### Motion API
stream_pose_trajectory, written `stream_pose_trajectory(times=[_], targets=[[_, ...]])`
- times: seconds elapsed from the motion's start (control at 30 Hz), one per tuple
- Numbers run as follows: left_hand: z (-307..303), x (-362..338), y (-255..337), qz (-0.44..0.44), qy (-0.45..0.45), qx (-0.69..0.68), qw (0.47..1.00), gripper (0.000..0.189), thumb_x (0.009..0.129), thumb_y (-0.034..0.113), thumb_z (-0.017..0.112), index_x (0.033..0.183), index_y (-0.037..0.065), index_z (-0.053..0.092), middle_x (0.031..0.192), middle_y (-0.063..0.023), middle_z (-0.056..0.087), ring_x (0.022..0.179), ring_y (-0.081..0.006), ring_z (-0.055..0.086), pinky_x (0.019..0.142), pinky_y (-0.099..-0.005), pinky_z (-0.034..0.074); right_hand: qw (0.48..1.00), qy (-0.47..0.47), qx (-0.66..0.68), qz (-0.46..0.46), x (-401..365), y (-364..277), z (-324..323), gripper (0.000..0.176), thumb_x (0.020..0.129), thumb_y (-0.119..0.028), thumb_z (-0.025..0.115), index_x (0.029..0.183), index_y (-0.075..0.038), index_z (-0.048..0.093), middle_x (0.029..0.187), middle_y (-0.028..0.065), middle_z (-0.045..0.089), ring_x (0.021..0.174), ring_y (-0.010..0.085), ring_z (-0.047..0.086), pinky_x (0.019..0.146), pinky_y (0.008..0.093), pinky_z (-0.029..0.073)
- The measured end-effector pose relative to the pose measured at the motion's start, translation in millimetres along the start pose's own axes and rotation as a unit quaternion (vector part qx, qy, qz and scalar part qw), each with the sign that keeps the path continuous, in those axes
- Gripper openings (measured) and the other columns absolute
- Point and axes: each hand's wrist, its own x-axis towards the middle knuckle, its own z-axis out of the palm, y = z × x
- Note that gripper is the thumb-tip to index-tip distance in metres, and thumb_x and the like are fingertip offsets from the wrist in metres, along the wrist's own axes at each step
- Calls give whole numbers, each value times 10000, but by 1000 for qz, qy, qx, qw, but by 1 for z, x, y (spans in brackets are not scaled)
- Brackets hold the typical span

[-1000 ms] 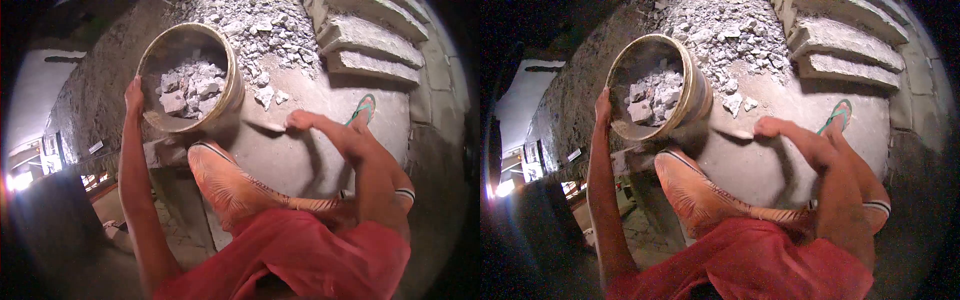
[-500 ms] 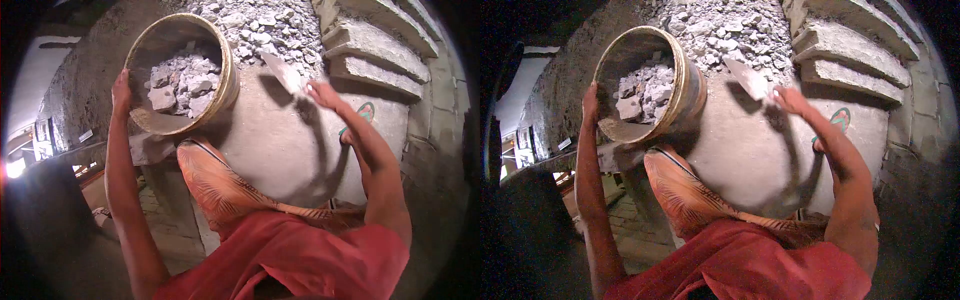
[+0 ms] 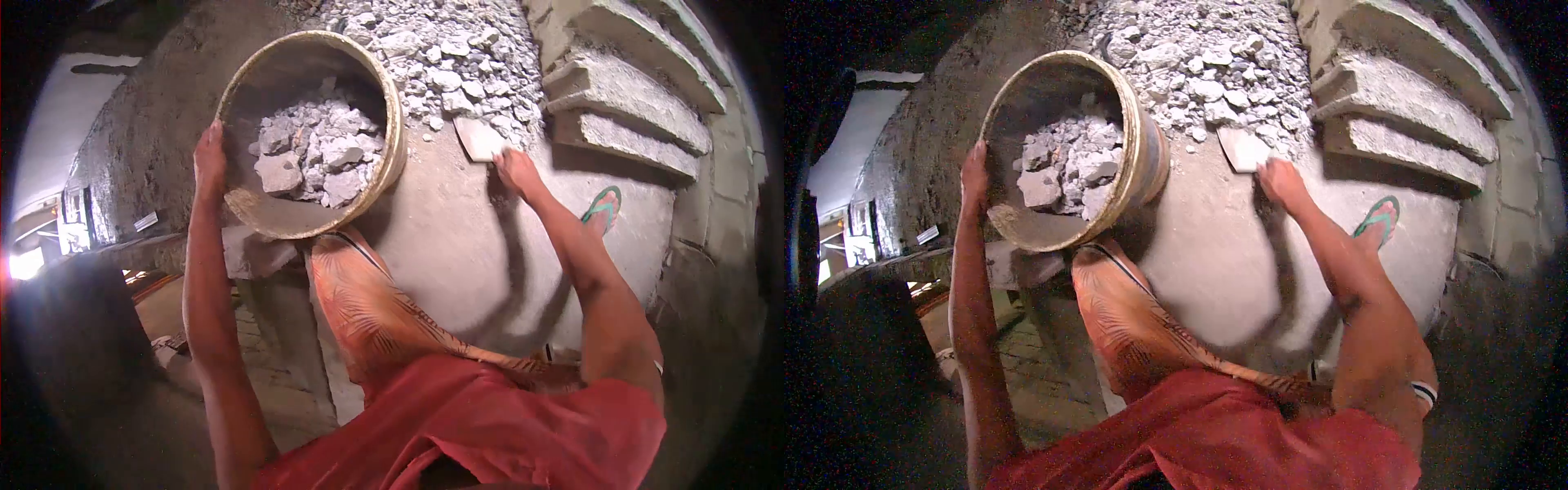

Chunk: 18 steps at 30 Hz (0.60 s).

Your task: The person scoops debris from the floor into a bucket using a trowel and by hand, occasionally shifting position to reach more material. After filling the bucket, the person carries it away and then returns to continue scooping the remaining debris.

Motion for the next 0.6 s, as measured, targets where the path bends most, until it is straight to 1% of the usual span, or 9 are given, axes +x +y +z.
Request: stream_pose_trajectory(times=[0.07, 0.13, 0.2, 0.27, 0.33, 0.37, 0.43, 0.5, 0.6], targets=[[4, -19, 23, 24, 27, 14, 999, 529, 934, 491, 469, 1127, 22, 622, 943, -96, 631, 875, -182, 548, 811, -334, 430, 990, -14, 40, 137, 71, -21, 2, 392, 916, -319, 479, 838, 48, 590, 886, 279, 620, 833, 457, 600, 776, 529, 464], [0, -25, 36, -16, 6, 44, 999, 524, 938, 480, 466, 1121, 14, 621, 954, -86, 631, 888, -180, 551, 819, -330, 429, 988, 56, 15, 143, 136, -1, 48, 418, 905, -331, 475, 880, 64, 608, 905, 282, 625, 866, 462, 603, 795, 515, 477], [-2, -23, 30, -5, -8, 61, 998, 518, 939, 472, 467, 1124, 12, 619, 989, -89, 640, 913, -177, 550, 835, -329, 426, 983, 64, 36, 167, 160, -23, 29, 420, 908, -323, 468, 867, 68, 617, 882, 295, 624, 862, 469, 604, 789, 520, 477], [-2, -19, 23, -12, 10, 29, 999, 515, 936, 472, 476, 1123, 14, 621, 979, -79, 636, 908, -163, 543, 830, -326, 423, 984, 130, 29, 120, 176, -10, 49, 382, 918, -296, 473, 850, 61, 590, 809, 301, 612, 784, 466, 604, 747, 531, 473], [0, -19, 21, -3, -3, -1, 1000, 506, 938, 467, 476, 1126, 22, 624, 996, -77, 638, 922, -152, 540, 837, -327, 421, 982, 164, 17, 87, 170, -9, 50, 361, 925, -287, 474, 857, 57, 563, 777, 285, 608, 757, 455, 601, 722, 533, 468], [1, -16, 19, -44, -4, -18, 999, 489, 943, 453, 480, 1092, 12, 629, 929, -59, 624, 874, -136, 522, 806, -314, 420, 983, 163, 5, 82, 167, -10, 48, 353, 925, -283, 475, 862, 55, 557, 791, 279, 610, 750, 451, 600, 711, 525, 472], [-1, -18, 20, -42, -3, -32, 999, 479, 944, 447, 483, 1071, 10, 631, 886, -48, 605, 844, -130, 506, 785, -307, 417, 977, 204, -40, 41, 161, -6, 58, 318, 923, -274, 484, 860, 26, 568, 863, 264, 616, 760, 441, 600, 682, 492, 490], [0, -18, 18, -25, -4, -56, 998, 454, 943, 436, 496, 1014, 8, 631, 788, -26, 544, 769, -119, 462, 727, -291, 406, 986, 155, -49, 46, 160, -1, 60, 308, 916, -277, 490, 877, 6, 605, 897, 260, 617, 790, 444, 597, 716, 499, 484], [-2, -21, 23, -15, -7, -45, 999, 453, 940, 437, 497, 1024, 12, 630, 802, -38, 558, 778, -127, 476, 737, -296, 411, 986, 140, 16, 94, 138, -30, 23, 330, 915, -281, 475, 883, 19, 608, 903, 278, 612, 822, 443, 597, 742, 505, 475]])
